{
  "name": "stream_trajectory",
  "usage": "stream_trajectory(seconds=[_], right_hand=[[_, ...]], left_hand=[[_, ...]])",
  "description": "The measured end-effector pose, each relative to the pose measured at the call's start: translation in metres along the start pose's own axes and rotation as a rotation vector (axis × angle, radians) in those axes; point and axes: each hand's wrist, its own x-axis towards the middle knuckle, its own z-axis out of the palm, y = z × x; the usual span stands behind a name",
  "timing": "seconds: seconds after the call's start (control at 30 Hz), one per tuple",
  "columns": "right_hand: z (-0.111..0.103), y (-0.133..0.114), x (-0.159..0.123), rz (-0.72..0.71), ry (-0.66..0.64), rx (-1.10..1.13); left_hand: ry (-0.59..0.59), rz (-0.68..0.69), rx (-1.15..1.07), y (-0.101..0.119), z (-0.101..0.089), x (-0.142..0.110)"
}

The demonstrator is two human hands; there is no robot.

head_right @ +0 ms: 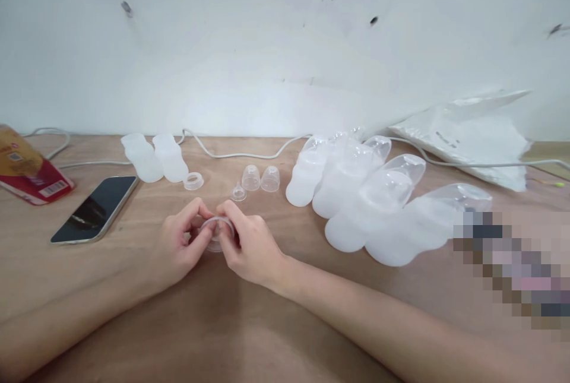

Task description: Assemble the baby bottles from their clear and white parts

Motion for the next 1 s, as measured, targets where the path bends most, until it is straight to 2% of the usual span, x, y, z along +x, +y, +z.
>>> stream_trajectory(seconds=[0.1, 0.23, 0.3, 0.5, 0.6, 0.77, 0.87, 1.0], right_hand=[[-0.001, 0.001, 0.0, 0.031, -0.086, 0.036], [-0.002, 0.004, 0.0, 0.033, -0.147, 0.038], [-0.002, 0.006, 0.0, 0.019, -0.153, 0.005], [0.0, 0.007, 0.0, -0.055, -0.143, -0.08], [0.002, 0.005, 0.001, -0.046, -0.11, -0.072], [0.002, 0.003, 0.001, 0.012, -0.068, -0.018], [0.001, 0.005, 0.001, 0.031, -0.108, 0.024], [0.001, 0.007, 0.0, 0.012, -0.172, 0.021]], left_hand=[[0.036, -0.036, -0.021, -0.005, -0.006, 0.002], [-0.168, -0.031, -0.045, -0.013, -0.02, 0.009], [-0.221, 0.016, 0.013, -0.016, -0.025, 0.013], [-0.226, 0.139, 0.219, -0.01, -0.027, 0.014], [-0.262, 0.139, 0.264, -0.003, -0.025, 0.013], [-0.199, 0.11, 0.286, 0.0, -0.022, 0.012], [-0.267, 0.083, 0.2, -0.004, -0.025, 0.013], [-0.352, 0.133, 0.175, -0.009, -0.032, 0.015]])
